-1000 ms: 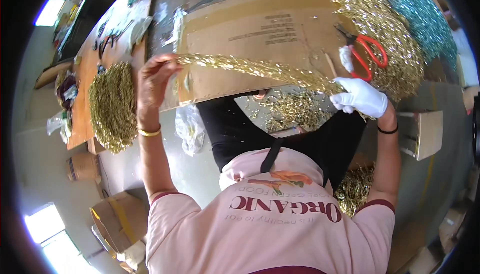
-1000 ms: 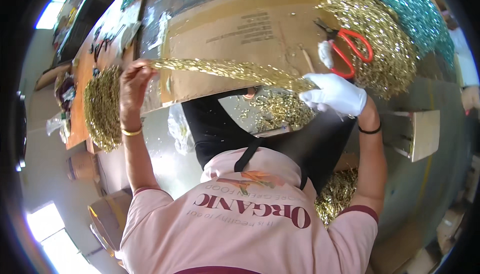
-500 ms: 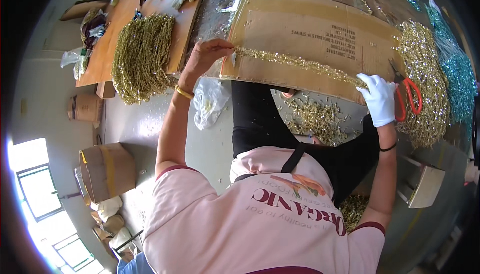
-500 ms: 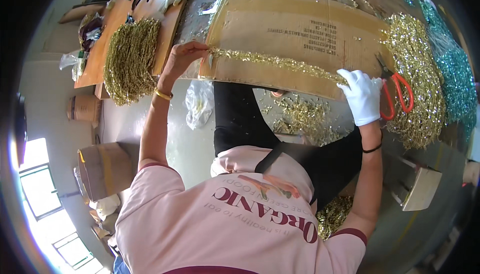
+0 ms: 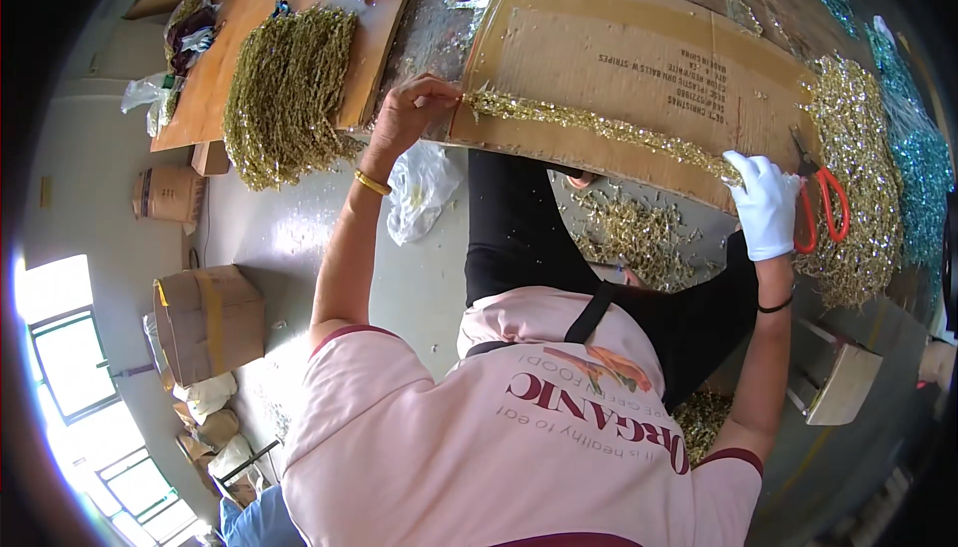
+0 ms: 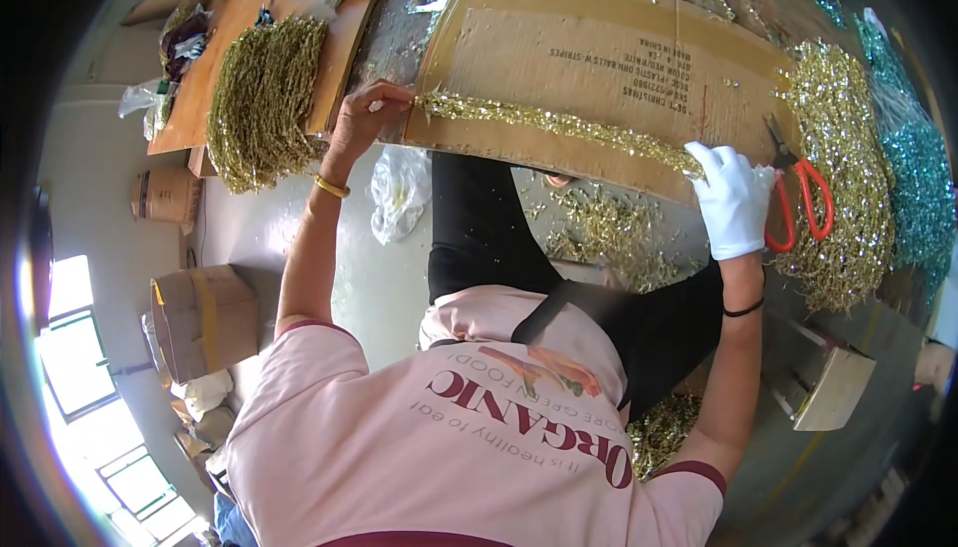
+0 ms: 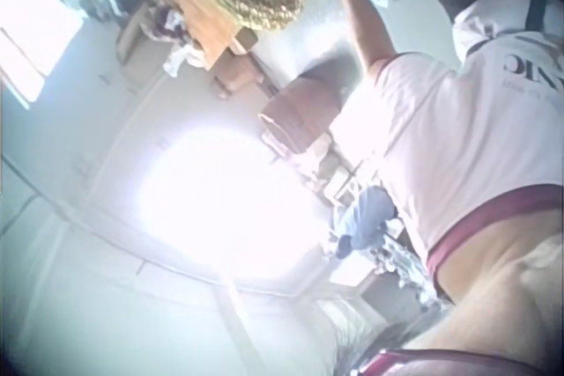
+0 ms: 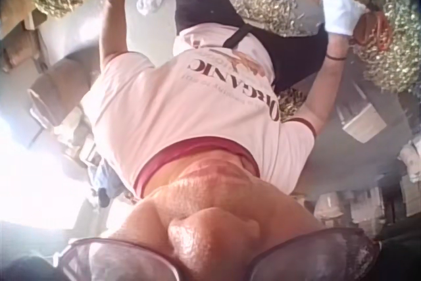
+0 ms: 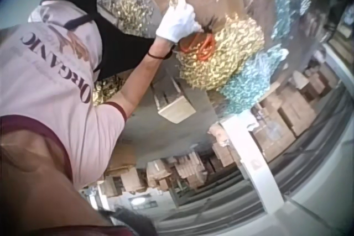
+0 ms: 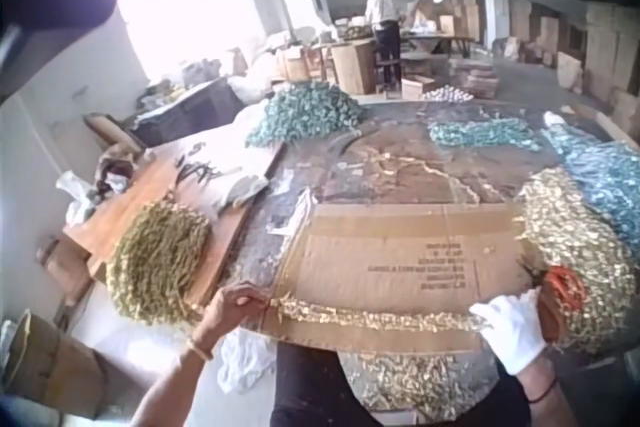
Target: Cutting long strips of gold tinsel garland into smaller pieces using a pair of pliers/cutters and sorting them.
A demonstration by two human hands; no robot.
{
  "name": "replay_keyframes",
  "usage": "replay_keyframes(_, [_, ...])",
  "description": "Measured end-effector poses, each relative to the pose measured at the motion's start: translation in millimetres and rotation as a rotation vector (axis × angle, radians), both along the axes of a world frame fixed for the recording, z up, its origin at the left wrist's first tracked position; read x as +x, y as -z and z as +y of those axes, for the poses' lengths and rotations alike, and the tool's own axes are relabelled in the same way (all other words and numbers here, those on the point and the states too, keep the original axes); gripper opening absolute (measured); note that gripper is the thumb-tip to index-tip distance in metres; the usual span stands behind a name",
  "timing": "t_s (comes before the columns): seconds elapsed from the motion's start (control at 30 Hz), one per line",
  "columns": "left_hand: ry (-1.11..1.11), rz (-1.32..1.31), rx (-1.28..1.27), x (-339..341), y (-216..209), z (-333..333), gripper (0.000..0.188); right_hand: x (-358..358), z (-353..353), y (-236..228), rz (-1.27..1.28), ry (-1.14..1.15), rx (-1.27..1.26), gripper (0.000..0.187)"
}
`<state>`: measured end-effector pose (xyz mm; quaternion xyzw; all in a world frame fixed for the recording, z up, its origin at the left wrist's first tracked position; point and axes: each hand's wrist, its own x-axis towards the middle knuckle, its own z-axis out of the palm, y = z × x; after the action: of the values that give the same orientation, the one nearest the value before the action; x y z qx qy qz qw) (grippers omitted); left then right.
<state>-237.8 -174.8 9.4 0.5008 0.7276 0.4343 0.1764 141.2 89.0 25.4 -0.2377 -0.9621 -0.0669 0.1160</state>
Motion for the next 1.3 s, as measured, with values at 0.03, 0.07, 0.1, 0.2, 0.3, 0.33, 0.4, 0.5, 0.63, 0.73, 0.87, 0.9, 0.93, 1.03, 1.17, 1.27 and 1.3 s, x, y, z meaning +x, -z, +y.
replay_keyframes(0.03, [-0.003, 0.0, 0.0, -1.0, 2.9, -1.5, 0.014, -0.7, -1.4, -1.2, -0.005, 0.001, 0.005, 0.039])
replay_keyframes(0.07, [-0.031, -0.054, -0.002, -3.0, 8.5, -3.2, 0.016, -1.2, -2.3, -1.9, -0.009, 0.001, 0.01, 0.039])
replay_keyframes(0.1, [-0.057, -0.109, -0.004, -2.0, 8.4, -2.8, 0.018, -1.2, -2.4, -1.7, -0.01, -0.001, 0.011, 0.039])
replay_keyframes(0.2, [-0.051, -0.128, 0.022, 1.3, 5.5, -2.3, 0.02, -0.9, -2.0, -0.8, -0.007, 0.01, -0.033, 0.039])
replay_keyframes(0.3, [-0.013, -0.122, 0.009, -2.2, 4.3, -4.6, 0.018, -0.7, -1.1, -0.3, -0.014, 0.012, -0.045, 0.039])
replay_keyframes(0.33, [-0.016, -0.122, 0.009, -1.7, 3.5, -5.4, 0.018, -0.5, -0.2, 0.2, -0.016, 0.006, -0.051, 0.039])
replay_keyframes(0.4, [-0.046, -0.084, -0.008, 0.3, 1.5, -6.0, 0.017, -0.9, -0.2, 0.3, -0.018, -0.001, -0.058, 0.039])
replay_keyframes(0.5, [-0.053, -0.132, -0.018, 0.7, 0.3, -6.4, 0.017, 0.2, -0.5, -0.1, 0.0, -0.01, -0.057, 0.039])
replay_keyframes(0.63, [-0.069, -0.038, -0.06, 4.1, -8.8, -1.0, 0.018, 1.3, 2.6, 4.0, 0.09, -0.029, -0.081, 0.037])
replay_keyframes(0.73, [-0.24, 0.156, -0.004, 11.9, -13.3, 11.3, 0.021, -0.9, -0.7, -1.6, 0.083, -0.029, -0.037, 0.032])
replay_keyframes(0.87, [0.138, 0.31, 0.245, 116.1, -79.9, 84.3, 0.026, 0.4, 0.3, 5.2, 0.084, 0.016, -0.032, 0.028])
replay_keyframes(0.9, [0.255, 0.237, 0.244, 145.1, -78.0, 100.0, 0.024, -0.6, -0.5, 5.8, 0.077, 0.034, -0.03, 0.027])
replay_keyframes(0.93, [0.368, 0.165, 0.243, 170.4, -72.1, 115.1, 0.023, -1.6, -1.6, 4.2, 0.082, 0.044, -0.027, 0.027])
replay_keyframes(1.03, [0.506, 0.281, 0.282, 219.8, -42.8, 156.0, 0.019, -2.2, -4.2, 4.0, 0.047, 0.089, -0.065, 0.022])
replay_keyframes(1.17, [0.431, 0.325, 0.293, 231.7, -9.2, 179.8, 0.015, 4.8, -2.7, 8.0, 0.02, 0.146, -0.069, 0.024])
replay_keyframes(1.27, [0.407, 0.322, 0.267, 227.2, 7.7, 181.9, 0.015, 16.4, 1.3, 7.3, 0.205, -0.011, -0.099, 0.036])
replay_keyframes(1.3, [0.398, 0.302, 0.254, 228.3, 9.0, 182.2, 0.013, 20.1, 2.8, 4.5, 0.278, -0.015, -0.146, 0.024])
